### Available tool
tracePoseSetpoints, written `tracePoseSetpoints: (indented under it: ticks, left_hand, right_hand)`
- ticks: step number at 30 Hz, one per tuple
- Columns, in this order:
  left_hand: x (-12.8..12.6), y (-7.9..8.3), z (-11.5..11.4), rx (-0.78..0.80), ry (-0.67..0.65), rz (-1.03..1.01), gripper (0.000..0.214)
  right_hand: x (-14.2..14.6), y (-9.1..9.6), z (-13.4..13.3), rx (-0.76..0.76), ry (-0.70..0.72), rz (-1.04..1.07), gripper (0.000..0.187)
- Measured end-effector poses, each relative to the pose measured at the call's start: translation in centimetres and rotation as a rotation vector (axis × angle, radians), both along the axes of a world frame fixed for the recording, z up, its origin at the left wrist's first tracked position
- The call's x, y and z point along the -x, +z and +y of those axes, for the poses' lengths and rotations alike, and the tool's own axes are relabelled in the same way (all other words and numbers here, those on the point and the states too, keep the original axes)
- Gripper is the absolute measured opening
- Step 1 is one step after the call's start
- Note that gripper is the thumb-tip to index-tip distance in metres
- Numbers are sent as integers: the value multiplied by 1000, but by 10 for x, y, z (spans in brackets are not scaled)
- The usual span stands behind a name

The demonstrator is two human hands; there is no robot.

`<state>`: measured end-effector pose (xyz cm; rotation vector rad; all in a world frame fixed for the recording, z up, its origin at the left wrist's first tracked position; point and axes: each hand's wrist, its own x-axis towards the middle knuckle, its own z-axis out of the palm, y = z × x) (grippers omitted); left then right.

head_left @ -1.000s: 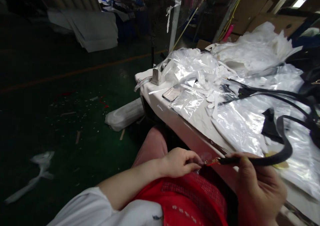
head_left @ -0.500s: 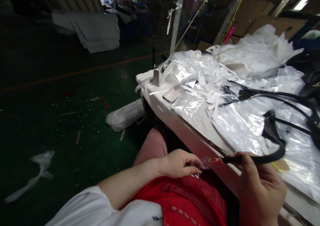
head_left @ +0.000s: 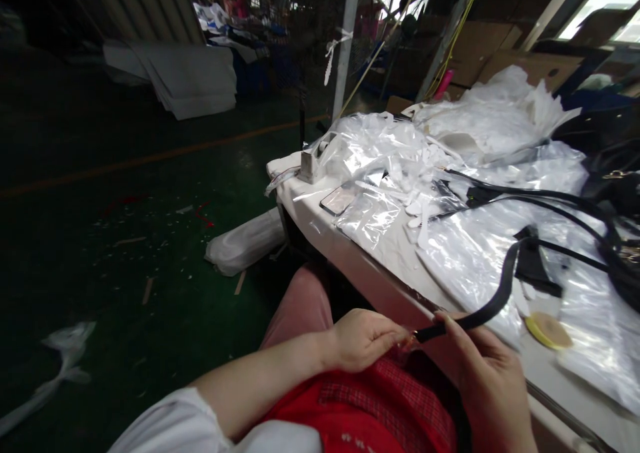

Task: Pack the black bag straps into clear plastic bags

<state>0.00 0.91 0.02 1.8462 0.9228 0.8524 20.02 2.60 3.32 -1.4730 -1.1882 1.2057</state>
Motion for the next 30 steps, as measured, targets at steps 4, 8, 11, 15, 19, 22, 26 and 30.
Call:
tracePoseSetpoints:
  ticks: [4, 8, 11, 15, 19, 22, 26, 30]
  left_hand:
    - [-12, -2, -3, 52, 214, -64, 54]
    - [-13, -6, -4, 14, 320, 95, 48]
    - [-10, -5, -2, -4, 280, 181, 44]
    - [-14, 0, 2, -11, 227, 122, 47]
    - [-18, -3, 6, -28, 288, 160, 48]
    - [-13, -8, 7, -20, 247, 223, 46]
    - [-11, -8, 13, -35, 201, 202, 48]
    - [-23, -7, 19, -43, 201, 70, 50]
  right_hand:
    - [12, -15, -1, -26, 105, 9, 30]
    - [6, -11, 14, 69, 109, 370, 28]
    - [-3, 2, 27, -41, -148, 504, 28]
    - [10, 5, 18, -27, 90, 200, 40]
    - [16, -2, 12, 157, 288, 229, 43]
    - [-9, 0, 29, 123, 14, 453, 45]
    - [-28, 7, 43, 21, -158, 504, 45]
    - [0, 4, 38, 60, -27, 455, 55]
